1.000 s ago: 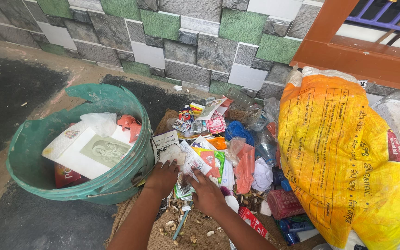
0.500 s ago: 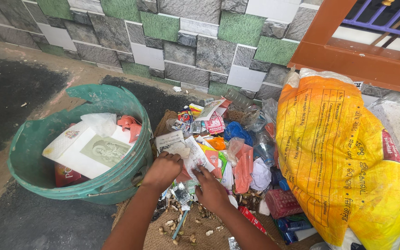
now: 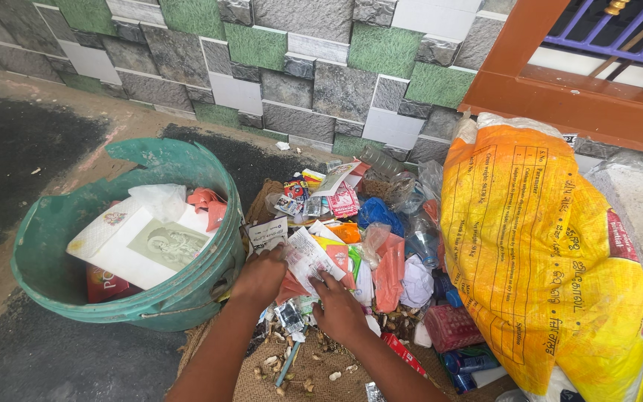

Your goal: The person sorts through a pile of dry waste on a surface next to a green bucket, moving various plastics, wrappers, and paper scraps into the bucket by hand.

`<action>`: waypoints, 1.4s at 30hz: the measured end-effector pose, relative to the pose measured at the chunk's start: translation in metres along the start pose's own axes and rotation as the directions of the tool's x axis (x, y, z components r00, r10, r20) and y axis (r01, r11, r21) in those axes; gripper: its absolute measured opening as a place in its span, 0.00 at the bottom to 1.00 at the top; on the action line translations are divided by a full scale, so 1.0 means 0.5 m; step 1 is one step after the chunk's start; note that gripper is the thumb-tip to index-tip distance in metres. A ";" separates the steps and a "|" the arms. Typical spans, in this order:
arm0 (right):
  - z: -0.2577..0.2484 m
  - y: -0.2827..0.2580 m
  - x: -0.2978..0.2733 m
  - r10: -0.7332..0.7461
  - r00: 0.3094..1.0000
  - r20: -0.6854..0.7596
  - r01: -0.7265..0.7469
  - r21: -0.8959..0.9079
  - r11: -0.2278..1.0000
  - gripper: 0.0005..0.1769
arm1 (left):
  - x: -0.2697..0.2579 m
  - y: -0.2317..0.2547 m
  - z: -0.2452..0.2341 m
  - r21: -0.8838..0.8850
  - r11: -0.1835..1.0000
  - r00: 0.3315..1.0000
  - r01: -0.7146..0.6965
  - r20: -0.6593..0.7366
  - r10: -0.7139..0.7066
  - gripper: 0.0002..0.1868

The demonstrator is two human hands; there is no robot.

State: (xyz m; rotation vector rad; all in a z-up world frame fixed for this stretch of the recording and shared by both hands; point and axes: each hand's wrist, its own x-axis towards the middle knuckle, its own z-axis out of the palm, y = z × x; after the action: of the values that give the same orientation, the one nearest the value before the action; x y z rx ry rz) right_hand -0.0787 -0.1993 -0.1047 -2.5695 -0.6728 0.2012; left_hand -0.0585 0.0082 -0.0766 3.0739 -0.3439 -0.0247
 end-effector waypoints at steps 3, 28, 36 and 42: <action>0.003 0.002 0.000 -0.015 1.000 -0.016 0.015 0.015 1.000 0.33 | -0.007 -0.002 0.010 -0.118 0.991 0.994 0.067 0.090 -0.056 0.21; -0.176 -0.200 0.090 -0.202 0.875 -0.441 0.293 0.148 0.945 0.22 | 0.008 -0.008 -0.319 -0.021 0.985 0.672 -0.172 -0.733 0.102 0.20; -0.171 -0.395 0.091 -0.549 0.750 -0.368 0.575 -0.048 0.817 0.27 | -0.098 -0.202 -0.338 -0.540 0.838 0.218 -0.082 -0.830 -0.513 0.22; -0.144 -0.405 0.096 -0.576 0.748 -0.330 0.565 -0.138 0.813 0.25 | -0.175 -0.302 -0.286 -0.733 0.680 0.243 -0.016 -0.663 -0.708 0.20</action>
State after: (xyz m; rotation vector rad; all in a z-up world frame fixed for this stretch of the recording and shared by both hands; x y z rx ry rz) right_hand -0.1050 -0.0493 0.0545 -2.2000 -1.2733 -0.4765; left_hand -0.1077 0.1811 0.0596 1.8743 0.4432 1.3062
